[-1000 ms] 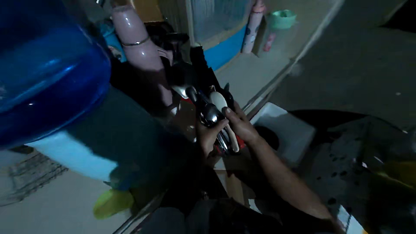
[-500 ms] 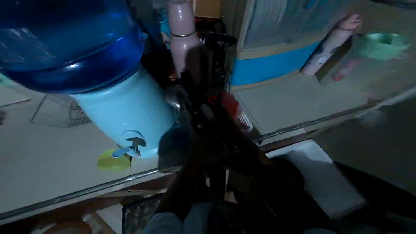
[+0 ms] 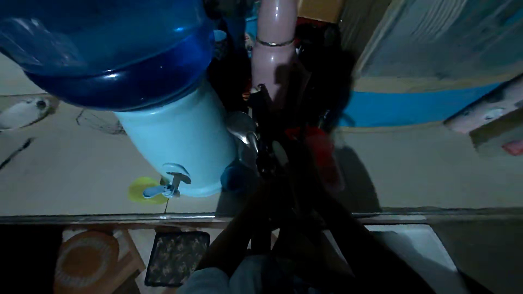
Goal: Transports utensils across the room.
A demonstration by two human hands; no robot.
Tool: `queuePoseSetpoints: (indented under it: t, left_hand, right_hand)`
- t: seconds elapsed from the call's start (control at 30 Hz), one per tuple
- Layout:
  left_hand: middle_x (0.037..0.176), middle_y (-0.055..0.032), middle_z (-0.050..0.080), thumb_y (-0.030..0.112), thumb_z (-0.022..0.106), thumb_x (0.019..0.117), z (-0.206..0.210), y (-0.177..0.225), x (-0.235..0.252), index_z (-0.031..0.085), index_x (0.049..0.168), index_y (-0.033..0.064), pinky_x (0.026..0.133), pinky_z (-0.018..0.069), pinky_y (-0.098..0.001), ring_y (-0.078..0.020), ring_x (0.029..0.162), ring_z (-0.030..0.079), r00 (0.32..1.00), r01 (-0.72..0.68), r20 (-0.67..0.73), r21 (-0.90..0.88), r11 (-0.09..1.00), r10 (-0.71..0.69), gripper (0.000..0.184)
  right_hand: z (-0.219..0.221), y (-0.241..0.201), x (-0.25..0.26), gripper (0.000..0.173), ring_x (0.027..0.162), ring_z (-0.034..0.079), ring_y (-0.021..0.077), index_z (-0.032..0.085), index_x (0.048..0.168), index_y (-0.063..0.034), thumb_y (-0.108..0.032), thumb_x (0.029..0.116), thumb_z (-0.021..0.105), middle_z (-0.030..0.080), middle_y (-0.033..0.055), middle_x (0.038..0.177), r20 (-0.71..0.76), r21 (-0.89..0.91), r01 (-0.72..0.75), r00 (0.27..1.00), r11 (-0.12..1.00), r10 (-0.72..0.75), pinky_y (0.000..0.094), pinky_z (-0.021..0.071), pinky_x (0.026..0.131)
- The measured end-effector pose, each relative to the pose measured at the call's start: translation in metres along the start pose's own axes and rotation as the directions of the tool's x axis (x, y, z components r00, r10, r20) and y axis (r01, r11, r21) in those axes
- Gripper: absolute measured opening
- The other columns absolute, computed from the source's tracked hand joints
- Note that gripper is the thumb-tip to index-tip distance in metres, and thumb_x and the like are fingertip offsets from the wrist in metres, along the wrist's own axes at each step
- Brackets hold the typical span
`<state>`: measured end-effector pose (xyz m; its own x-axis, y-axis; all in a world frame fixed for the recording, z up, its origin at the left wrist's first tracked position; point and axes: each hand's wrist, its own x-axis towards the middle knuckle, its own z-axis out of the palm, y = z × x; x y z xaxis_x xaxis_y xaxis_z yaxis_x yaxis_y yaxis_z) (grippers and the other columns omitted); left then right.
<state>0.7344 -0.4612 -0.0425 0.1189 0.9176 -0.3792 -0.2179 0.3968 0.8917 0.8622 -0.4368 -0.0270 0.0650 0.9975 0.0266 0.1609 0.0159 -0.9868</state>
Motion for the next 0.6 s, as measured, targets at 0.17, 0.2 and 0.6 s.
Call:
queuePoseSetpoints:
  t: [0.17, 0.2, 0.6]
  left_hand:
    - [0.097, -0.0055, 0.069, 0.002, 0.079, 0.0835, 0.004, 0.013, 0.017, 0.055, 0.126, 0.0008, 0.076, 0.0587, -0.0269, -0.0087, 0.084, 0.067, 0.950, -0.250, -0.151, 0.158, 0.955, 0.273, 0.049]
    - [0.098, -0.0049, 0.068, 0.006, 0.080, 0.0840, 0.004, 0.015, 0.020, 0.054, 0.128, 0.0024, 0.077, 0.0591, -0.0286, -0.0091, 0.085, 0.067, 0.936, -0.304, -0.140, 0.135, 0.943, 0.322, 0.051]
    - [0.091, 0.0059, 0.071, 0.008, 0.091, 0.0663, -0.006, -0.018, 0.052, 0.060, 0.114, 0.0066, 0.081, 0.0597, -0.0242, -0.0017, 0.083, 0.068, 0.807, -0.543, -0.202, 0.112, 0.832, 0.555, 0.057]
  right_hand:
    - [-0.004, -0.004, 0.022, 0.046, 0.113, 0.064, 0.0115, 0.050, 0.144, -0.0024, -0.021, 0.1030, 0.060, 0.064, 0.0120, 0.128, 0.043, -0.208, 0.143, 0.990, 0.968, -0.137, 0.0297, 0.0547, 0.097]
    - [-0.003, 0.008, 0.028, 0.044, 0.109, 0.064, 0.0116, 0.053, 0.139, 0.0021, -0.022, 0.1034, 0.060, 0.066, 0.0135, 0.124, 0.025, -0.239, 0.185, 0.983, 0.953, -0.184, 0.0299, 0.0544, 0.096]
    - [-0.019, 0.051, 0.056, 0.091, 0.133, 0.053, 0.0118, 0.011, 0.158, 0.0061, -0.017, 0.0919, 0.070, 0.044, 0.0197, 0.152, 0.301, 0.290, 0.577, 0.703, 0.764, -0.645, 0.0289, 0.0484, 0.109]
